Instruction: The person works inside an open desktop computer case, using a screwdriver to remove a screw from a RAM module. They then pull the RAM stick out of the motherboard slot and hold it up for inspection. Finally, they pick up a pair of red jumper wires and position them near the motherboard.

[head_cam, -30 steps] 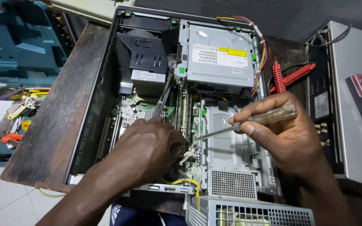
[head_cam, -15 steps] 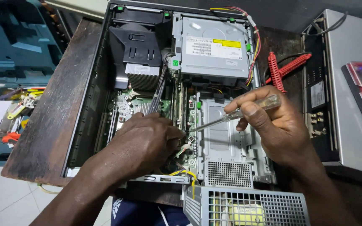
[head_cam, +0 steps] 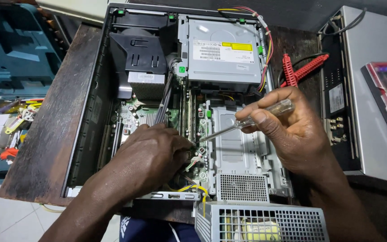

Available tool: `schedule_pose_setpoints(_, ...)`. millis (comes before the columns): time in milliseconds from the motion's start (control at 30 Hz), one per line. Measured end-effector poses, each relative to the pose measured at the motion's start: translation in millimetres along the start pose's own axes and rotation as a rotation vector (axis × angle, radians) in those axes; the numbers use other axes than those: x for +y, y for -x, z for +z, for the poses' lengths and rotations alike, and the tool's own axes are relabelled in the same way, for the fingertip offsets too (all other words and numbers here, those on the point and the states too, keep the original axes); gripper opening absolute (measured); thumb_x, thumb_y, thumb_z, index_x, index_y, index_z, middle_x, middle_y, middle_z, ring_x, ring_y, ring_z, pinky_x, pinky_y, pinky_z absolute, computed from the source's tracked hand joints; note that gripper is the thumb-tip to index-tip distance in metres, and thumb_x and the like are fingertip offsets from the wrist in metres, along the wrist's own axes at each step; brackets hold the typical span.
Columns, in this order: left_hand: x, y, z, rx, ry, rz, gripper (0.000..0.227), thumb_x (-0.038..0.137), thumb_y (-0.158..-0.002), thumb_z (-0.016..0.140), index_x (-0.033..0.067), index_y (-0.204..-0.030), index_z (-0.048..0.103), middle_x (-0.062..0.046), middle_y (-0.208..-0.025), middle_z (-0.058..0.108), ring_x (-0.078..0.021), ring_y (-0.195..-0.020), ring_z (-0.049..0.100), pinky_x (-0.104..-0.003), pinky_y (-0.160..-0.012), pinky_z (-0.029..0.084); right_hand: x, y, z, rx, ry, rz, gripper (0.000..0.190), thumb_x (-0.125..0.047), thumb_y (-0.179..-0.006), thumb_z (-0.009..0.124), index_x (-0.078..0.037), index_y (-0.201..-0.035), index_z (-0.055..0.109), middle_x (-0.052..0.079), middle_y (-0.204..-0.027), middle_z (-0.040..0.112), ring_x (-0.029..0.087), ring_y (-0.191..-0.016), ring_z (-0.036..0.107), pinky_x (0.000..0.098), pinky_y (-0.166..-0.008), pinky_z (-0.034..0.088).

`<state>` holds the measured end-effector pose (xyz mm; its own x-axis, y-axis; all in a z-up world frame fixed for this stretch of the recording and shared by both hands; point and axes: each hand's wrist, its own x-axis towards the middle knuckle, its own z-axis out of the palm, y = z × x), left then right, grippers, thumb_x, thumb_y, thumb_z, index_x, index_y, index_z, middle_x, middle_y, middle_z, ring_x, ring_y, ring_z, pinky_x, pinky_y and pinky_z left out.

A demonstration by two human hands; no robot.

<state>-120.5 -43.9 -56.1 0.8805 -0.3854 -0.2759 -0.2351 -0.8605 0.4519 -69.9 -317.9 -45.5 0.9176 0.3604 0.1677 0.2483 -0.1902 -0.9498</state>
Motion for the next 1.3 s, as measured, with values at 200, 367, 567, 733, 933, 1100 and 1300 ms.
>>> schedule_pose_setpoints(200,-4.6,-2.9,7.7,0.035,-0.052,0.029,0.028,0.035,-0.106,0.056,0.0221,-0.103,0.080,-0.004,-0.101,0.077,-0.0315,-0.095,0.066,-0.052,-0.083,0.047,6.9,1.1,-0.3,-0.003,-0.037,-0.054,0.017,-0.012,-0.104,0.061,-0.007,-0.115,0.050,0.020,-0.109,0.079,0.029,-0.103,0.081,0.0405,-0.087,0.073)
schedule_pose_setpoints(367,-4.4,-3.2,8.5,0.023,-0.086,0.017,0.029,0.037,-0.108,0.055,0.0219,-0.106,0.080,-0.004,-0.102,0.076,-0.0306,-0.097,0.065,-0.052,-0.086,0.046,5.5,0.0,-0.4,-0.016,-0.035,-0.083,0.014,-0.011,-0.105,0.058,-0.006,-0.114,0.049,0.021,-0.107,0.078,0.032,-0.103,0.082,0.0410,-0.083,0.072)
schedule_pose_setpoints(567,-21.2,-11.8,26.0,0.095,-0.253,0.104,0.035,0.039,-0.109,0.053,0.0282,-0.081,0.070,0.002,-0.084,0.070,-0.0234,-0.084,0.063,-0.045,-0.075,0.046,9.0,2.1,-4.2,-0.098,0.007,-0.167,0.015,-0.014,-0.107,0.059,-0.012,-0.118,0.049,0.017,-0.112,0.078,0.029,-0.106,0.082,0.0382,-0.088,0.071)
schedule_pose_setpoints(733,-40.5,-20.7,41.6,0.202,-0.208,0.326,0.026,0.025,-0.099,0.060,0.0271,-0.073,0.060,0.003,-0.075,0.068,-0.0224,-0.072,0.063,-0.041,-0.079,0.045,-0.1,12.0,4.5,-0.071,-0.069,-0.019,0.020,-0.016,-0.102,0.062,-0.013,-0.115,0.047,0.023,-0.117,0.076,0.037,-0.107,0.082,0.0443,-0.061,0.084)
schedule_pose_setpoints(933,-38.9,-20.2,39.1,0.261,-0.223,0.338,0.030,0.030,-0.103,0.061,0.0286,-0.072,0.062,0.003,-0.072,0.068,-0.0214,-0.072,0.065,-0.039,-0.078,0.045,-0.1,10.5,7.5,-0.044,0.144,-0.136,0.018,-0.018,-0.103,0.062,-0.016,-0.116,0.049,0.013,-0.109,0.081,0.027,-0.107,0.086,0.0384,-0.090,0.073)
schedule_pose_setpoints(1100,-28.5,-18.2,30.8,0.103,-0.287,0.287,0.023,0.023,-0.102,0.056,0.0279,-0.081,0.066,0.004,-0.076,0.068,-0.0184,-0.069,0.065,-0.038,-0.088,0.046,-0.8,0.9,5.9,-0.078,0.098,-0.058,0.014,-0.021,-0.105,0.059,-0.013,-0.114,0.052,0.013,-0.108,0.081,0.026,-0.098,0.085,0.0359,-0.076,0.075)
schedule_pose_setpoints(1300,-53.8,-30.6,56.0,0.197,-0.244,0.472,0.017,0.028,-0.090,0.066,0.0303,-0.076,0.056,0.007,-0.079,0.064,-0.0155,-0.084,0.061,-0.037,-0.085,0.041,4.4,5.3,6.9,-0.056,0.049,-0.136,0.012,-0.017,-0.106,0.058,-0.013,-0.114,0.050,0.013,-0.104,0.078,0.027,-0.103,0.082,0.0398,-0.092,0.069)
